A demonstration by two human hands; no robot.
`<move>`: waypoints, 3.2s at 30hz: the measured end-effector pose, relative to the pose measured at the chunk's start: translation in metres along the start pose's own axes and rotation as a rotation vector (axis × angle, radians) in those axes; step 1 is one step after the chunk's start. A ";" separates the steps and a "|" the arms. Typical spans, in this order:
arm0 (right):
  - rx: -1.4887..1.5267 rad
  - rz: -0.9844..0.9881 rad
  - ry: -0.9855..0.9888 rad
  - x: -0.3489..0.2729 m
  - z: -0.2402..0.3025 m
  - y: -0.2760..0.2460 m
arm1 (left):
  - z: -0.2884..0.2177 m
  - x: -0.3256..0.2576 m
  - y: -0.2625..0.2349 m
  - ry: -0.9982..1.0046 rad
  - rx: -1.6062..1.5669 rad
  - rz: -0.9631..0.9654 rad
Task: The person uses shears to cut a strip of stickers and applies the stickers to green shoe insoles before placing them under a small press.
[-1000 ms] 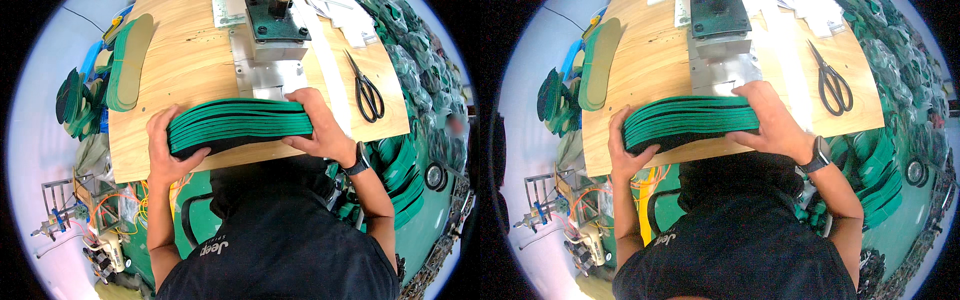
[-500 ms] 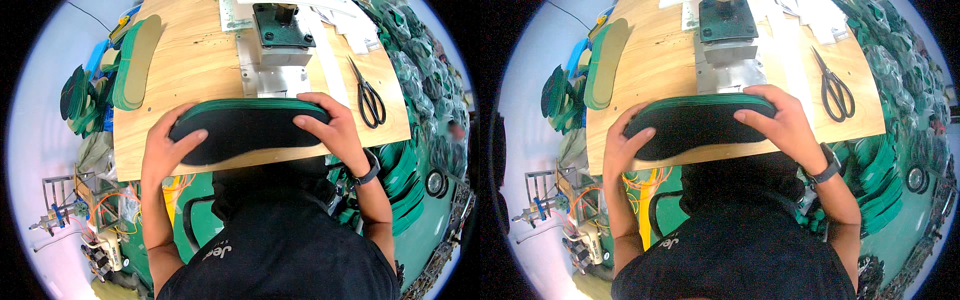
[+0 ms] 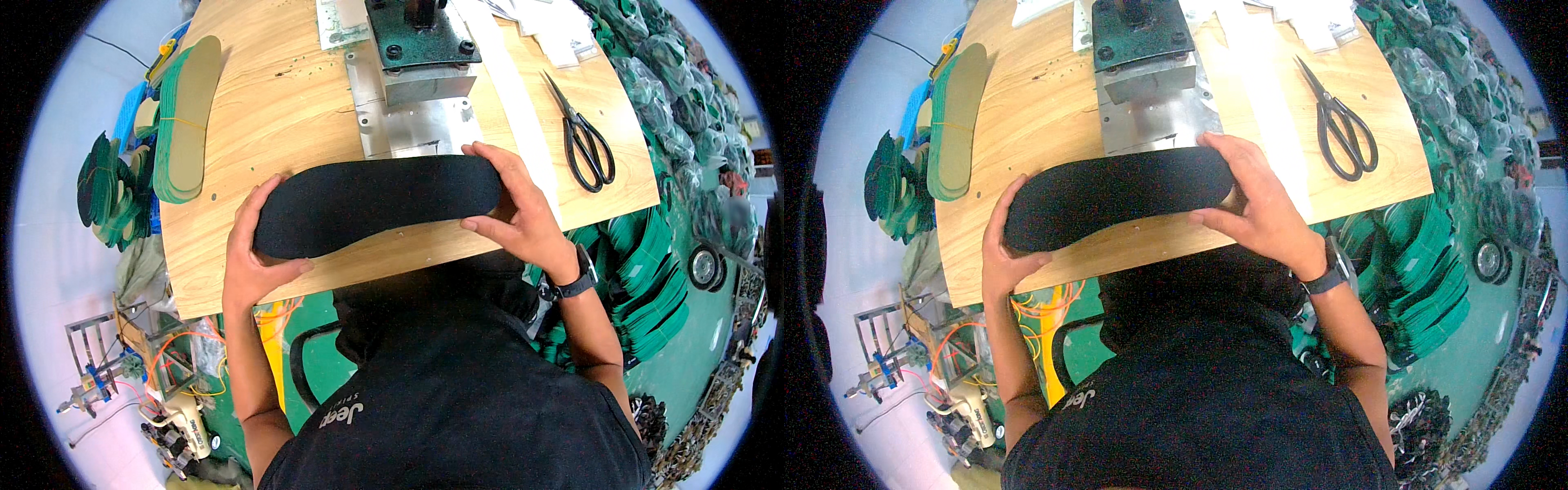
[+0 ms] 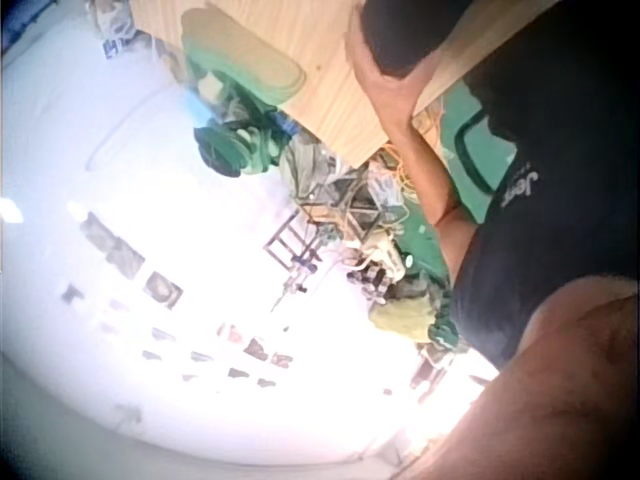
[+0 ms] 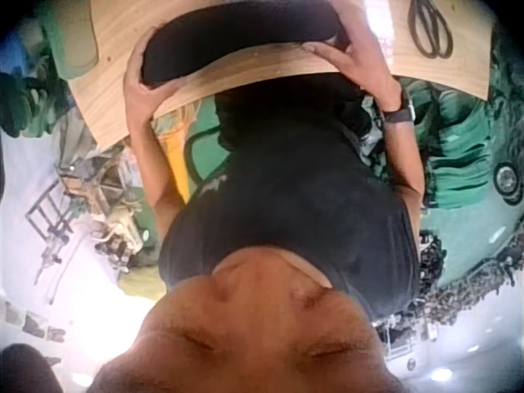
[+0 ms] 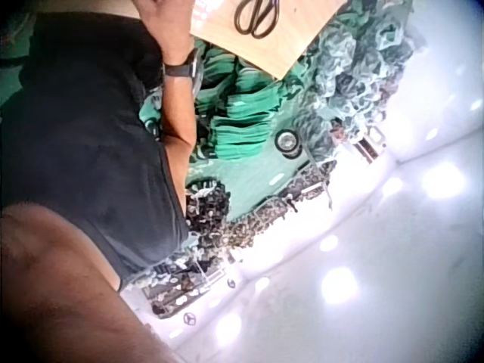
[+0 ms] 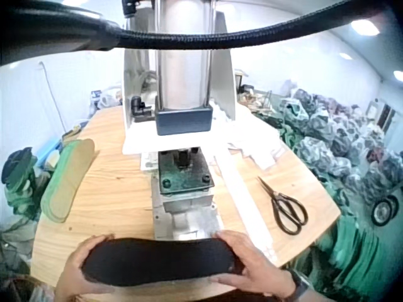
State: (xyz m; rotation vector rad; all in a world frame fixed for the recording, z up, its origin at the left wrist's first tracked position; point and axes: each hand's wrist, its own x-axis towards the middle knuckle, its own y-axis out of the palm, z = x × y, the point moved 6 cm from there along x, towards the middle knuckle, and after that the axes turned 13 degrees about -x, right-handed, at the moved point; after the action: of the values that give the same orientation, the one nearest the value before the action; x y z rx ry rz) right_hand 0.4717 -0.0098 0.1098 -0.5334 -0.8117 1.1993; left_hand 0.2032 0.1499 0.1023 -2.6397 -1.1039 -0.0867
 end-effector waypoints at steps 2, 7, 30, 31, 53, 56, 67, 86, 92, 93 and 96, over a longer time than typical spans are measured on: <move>-0.019 0.008 -0.007 0.002 -0.002 0.000 | 0.002 0.000 -0.003 -0.034 0.060 -0.002; -0.083 -0.016 -0.007 0.003 0.004 -0.003 | 0.004 0.002 -0.012 -0.067 0.135 0.049; -0.493 -0.100 -0.235 0.044 -0.015 -0.011 | 0.009 0.026 -0.020 0.007 0.315 0.013; -0.478 -0.111 -0.238 0.047 -0.018 -0.008 | 0.008 0.027 -0.022 0.017 0.326 0.005; -0.503 -0.239 -0.191 0.074 -0.028 0.003 | 0.021 0.056 -0.036 0.036 0.261 -0.038; -0.558 -0.201 -0.157 0.063 -0.019 0.002 | 0.022 0.048 -0.037 -0.054 0.083 -0.041; -0.775 -0.366 -0.180 0.089 -0.072 -0.074 | 0.007 -0.020 -0.050 -0.127 0.177 -0.403; 0.464 -0.242 0.228 0.059 -0.058 -0.082 | -0.024 0.045 0.166 -0.085 -0.464 0.049; 0.206 -0.041 0.062 -0.052 0.024 -0.044 | -0.025 0.046 0.201 -0.254 -0.632 0.043; 0.175 0.059 0.142 -0.060 0.016 -0.039 | -0.027 0.043 0.202 -0.253 -0.643 0.059; -0.315 -0.352 0.176 -0.066 -0.021 -0.084 | -0.024 0.031 0.195 -0.346 -0.720 0.111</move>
State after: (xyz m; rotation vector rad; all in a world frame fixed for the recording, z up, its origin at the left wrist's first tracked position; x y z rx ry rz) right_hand 0.5292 -0.0968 0.1422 -0.7089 -0.9044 0.6953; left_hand 0.3646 0.0342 0.0848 -3.4571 -1.1902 0.0006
